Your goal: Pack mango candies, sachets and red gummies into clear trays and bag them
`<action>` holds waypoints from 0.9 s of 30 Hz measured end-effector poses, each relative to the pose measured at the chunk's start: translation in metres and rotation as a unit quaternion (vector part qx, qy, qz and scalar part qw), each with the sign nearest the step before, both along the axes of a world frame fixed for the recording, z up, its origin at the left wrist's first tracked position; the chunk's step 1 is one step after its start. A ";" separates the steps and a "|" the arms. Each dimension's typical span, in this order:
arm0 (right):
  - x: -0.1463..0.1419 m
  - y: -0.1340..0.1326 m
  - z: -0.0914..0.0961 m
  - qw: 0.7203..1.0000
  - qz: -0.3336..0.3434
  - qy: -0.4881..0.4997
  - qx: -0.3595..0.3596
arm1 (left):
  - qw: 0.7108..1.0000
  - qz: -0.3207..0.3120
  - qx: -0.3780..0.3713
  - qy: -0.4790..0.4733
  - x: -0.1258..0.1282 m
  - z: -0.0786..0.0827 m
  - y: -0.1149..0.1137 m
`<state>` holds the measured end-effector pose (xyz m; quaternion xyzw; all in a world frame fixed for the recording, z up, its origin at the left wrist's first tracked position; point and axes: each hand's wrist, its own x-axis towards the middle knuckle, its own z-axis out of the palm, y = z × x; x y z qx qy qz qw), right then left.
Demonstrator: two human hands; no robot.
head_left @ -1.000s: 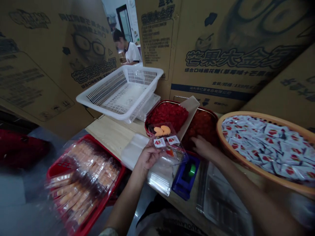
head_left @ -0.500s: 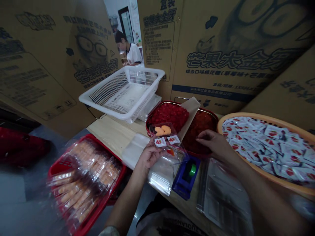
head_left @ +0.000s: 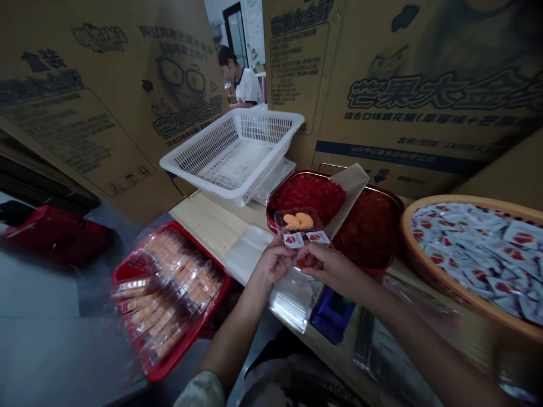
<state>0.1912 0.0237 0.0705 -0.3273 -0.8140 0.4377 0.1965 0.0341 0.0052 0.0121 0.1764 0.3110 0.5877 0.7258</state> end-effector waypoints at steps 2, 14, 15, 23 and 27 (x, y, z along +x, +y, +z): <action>0.002 0.000 0.000 1.000 0.000 0.008 -0.007 | 1.000 -0.001 0.002 0.002 0.000 0.000 -0.001; 0.081 0.067 -0.049 0.913 -0.155 -0.372 0.060 | 1.000 -0.010 0.008 -0.001 -0.004 -0.002 -0.002; 0.081 0.070 -0.054 0.918 -0.142 -0.368 0.047 | 1.000 -0.008 0.004 0.002 -0.004 -0.002 -0.002; 0.079 0.076 -0.065 0.932 -0.147 -0.327 0.049 | 1.000 -0.020 0.018 0.014 -0.005 -0.001 -0.001; 0.081 0.077 -0.068 0.935 -0.155 -0.310 0.068 | 1.000 -0.016 0.016 0.022 -0.006 -0.002 -0.002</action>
